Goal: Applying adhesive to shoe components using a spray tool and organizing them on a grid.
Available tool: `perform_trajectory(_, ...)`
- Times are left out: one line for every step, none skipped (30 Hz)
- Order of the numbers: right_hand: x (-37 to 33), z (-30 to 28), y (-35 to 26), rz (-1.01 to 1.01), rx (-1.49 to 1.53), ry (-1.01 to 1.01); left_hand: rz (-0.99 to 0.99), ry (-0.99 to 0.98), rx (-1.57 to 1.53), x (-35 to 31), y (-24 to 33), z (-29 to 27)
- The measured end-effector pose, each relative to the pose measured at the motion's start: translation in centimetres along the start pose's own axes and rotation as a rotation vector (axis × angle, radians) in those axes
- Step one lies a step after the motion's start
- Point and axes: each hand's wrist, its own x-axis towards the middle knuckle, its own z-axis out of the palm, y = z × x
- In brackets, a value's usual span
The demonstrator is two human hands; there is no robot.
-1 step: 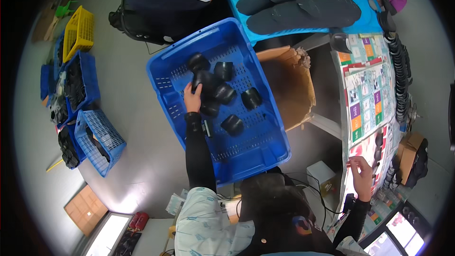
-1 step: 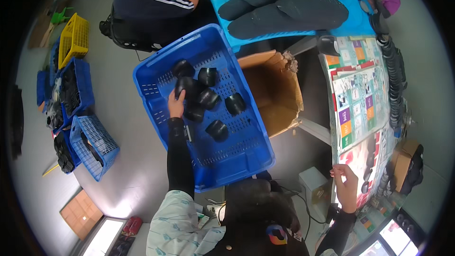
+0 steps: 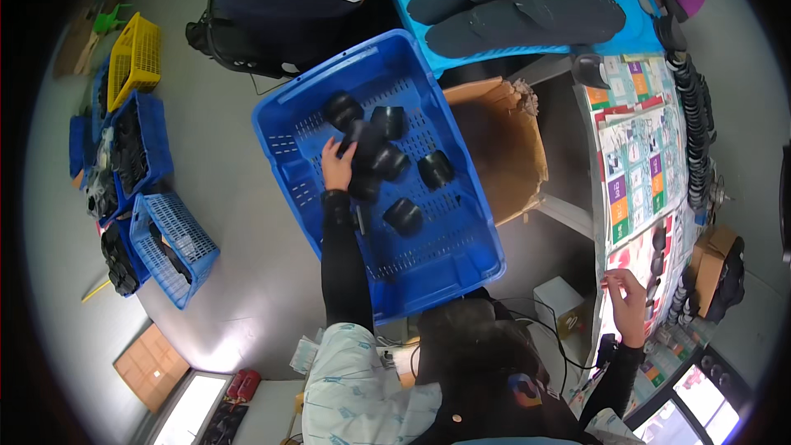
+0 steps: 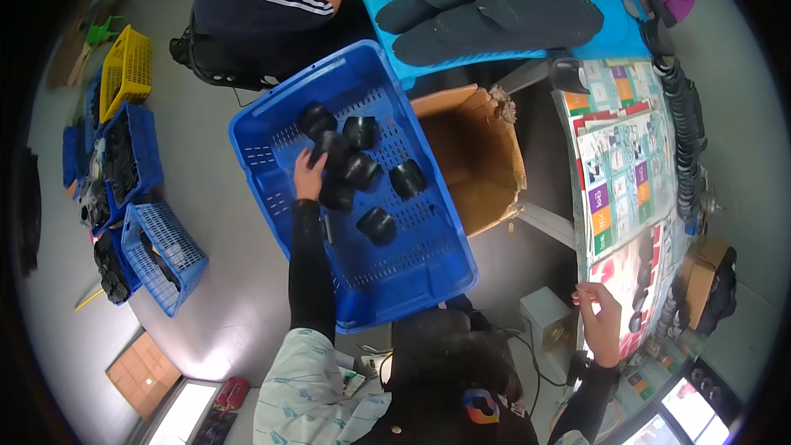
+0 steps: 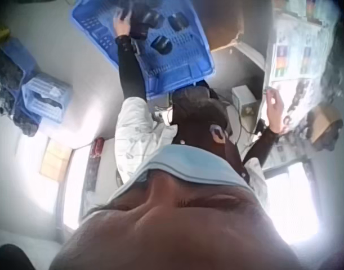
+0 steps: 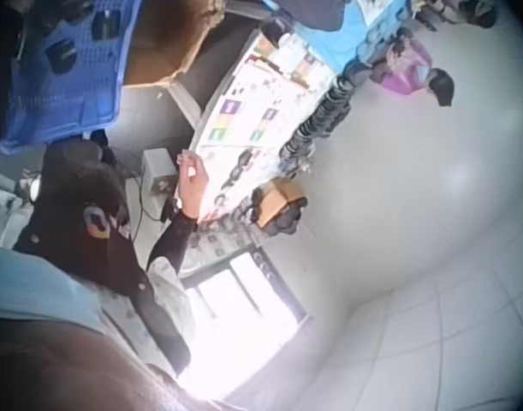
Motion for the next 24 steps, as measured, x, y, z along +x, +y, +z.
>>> perform_trajectory(0.0, 0.2, 0.3, 0.011, 0.004, 0.004, 0.060, 0.013, 0.098, 0.8, 0.4, 1.3)
perform_trajectory(0.0, 0.4, 0.6, 0.018, 0.021, -0.002, 0.004, -0.061, 0.116, 1.2, 0.9, 2.6)
perform_trajectory(0.0, 0.7, 0.9, 0.023, 0.038, -0.006, -0.049, -0.134, 0.133, 1.7, 1.3, 3.7)
perform_trajectory(0.1, 1.0, 1.2, 0.027, 0.073, -0.004, -0.029, -0.065, 0.206, 1.9, 1.3, 5.0)
perform_trajectory(0.1, 1.5, 1.5, 0.027, 0.081, 0.001, -0.020, -0.067, 0.210, 1.5, 1.0, 5.3)
perform_trajectory(0.2, 1.9, 2.0, 0.046, 0.133, -0.026, -0.071, -0.069, 0.267, 0.5, 1.6, 6.8)
perform_trajectory(-0.3, 2.0, 2.3, 0.067, 0.188, -0.043, -0.114, -0.077, 0.323, -0.5, 2.7, 8.2)
perform_trajectory(-0.5, 2.2, 2.4, 0.080, 0.195, -0.041, -0.092, -0.030, 0.301, -1.8, 3.5, 8.8)
perform_trajectory(-0.6, 2.2, 2.2, 0.071, 0.211, -0.051, -0.153, -0.016, 0.228, -2.7, 2.0, 7.0)
perform_trajectory(-0.8, 2.2, 2.4, 0.020, 0.211, -0.070, -0.177, -0.020, 0.257, -3.6, 1.6, 5.9)
perform_trajectory(-0.8, 2.3, 2.5, -0.032, 0.209, -0.091, -0.203, -0.021, 0.286, -4.9, 1.5, 4.7)
perform_trajectory(-1.3, 2.2, 3.1, -0.020, 0.204, -0.074, -0.210, 0.026, 0.148, -6.5, 2.8, 4.5)
perform_trajectory(-1.8, 2.1, 3.8, -0.028, 0.155, -0.056, -0.212, 0.054, 0.003, -8.2, 4.4, 5.0)
perform_trajectory(-1.8, 2.5, 3.7, -0.062, 0.117, -0.082, -0.247, 0.102, 0.029, -9.9, 2.6, 1.3)
perform_trajectory(-3.1, 1.4, 4.9, 0.091, 0.122, 0.026, -0.095, -0.117, 0.015, -12.0, 12.3, 7.1)
perform_trajectory(-3.1, 1.8, 6.5, -0.169, -0.010, 0.023, -0.199, -0.259, -0.225, -14.3, 15.6, 5.9)
perform_trajectory(-3.0, 1.4, 4.2, -0.100, 0.036, -0.046, -0.338, -0.367, -0.439, -16.8, 18.8, 4.5)
perform_trajectory(-3.0, 2.6, 5.8, -0.474, 0.046, 0.046, -0.407, -0.421, -0.696, -20.9, 23.9, 3.7)
perform_trajectory(-2.2, 4.1, 6.5, -0.624, -0.006, 0.023, -0.345, -0.396, -0.744, -25.1, 29.8, 3.7)
perform_trajectory(-2.4, 4.2, 5.6, -0.745, -0.038, 0.037, -0.429, -0.443, -0.701, -28.0, 30.7, 4.1)
perform_trajectory(-2.9, 3.1, 5.4, -0.880, -0.275, 0.077, -0.433, -0.486, -0.643, -30.8, 31.1, 5.5)
perform_trajectory(-3.6, 2.8, 6.9, -0.938, -0.327, 0.203, -0.311, -0.632, -0.483, -32.8, 29.6, 7.9)
perform_trajectory(-3.8, 2.1, 9.7, -0.908, -0.328, 0.251, -0.263, -0.739, -0.462, -35.0, 30.7, 10.5)
perform_trajectory(-3.8, 1.0, 12.5, -0.924, -0.329, 0.347, -0.209, -0.838, -0.441, -37.5, 32.5, 12.9)
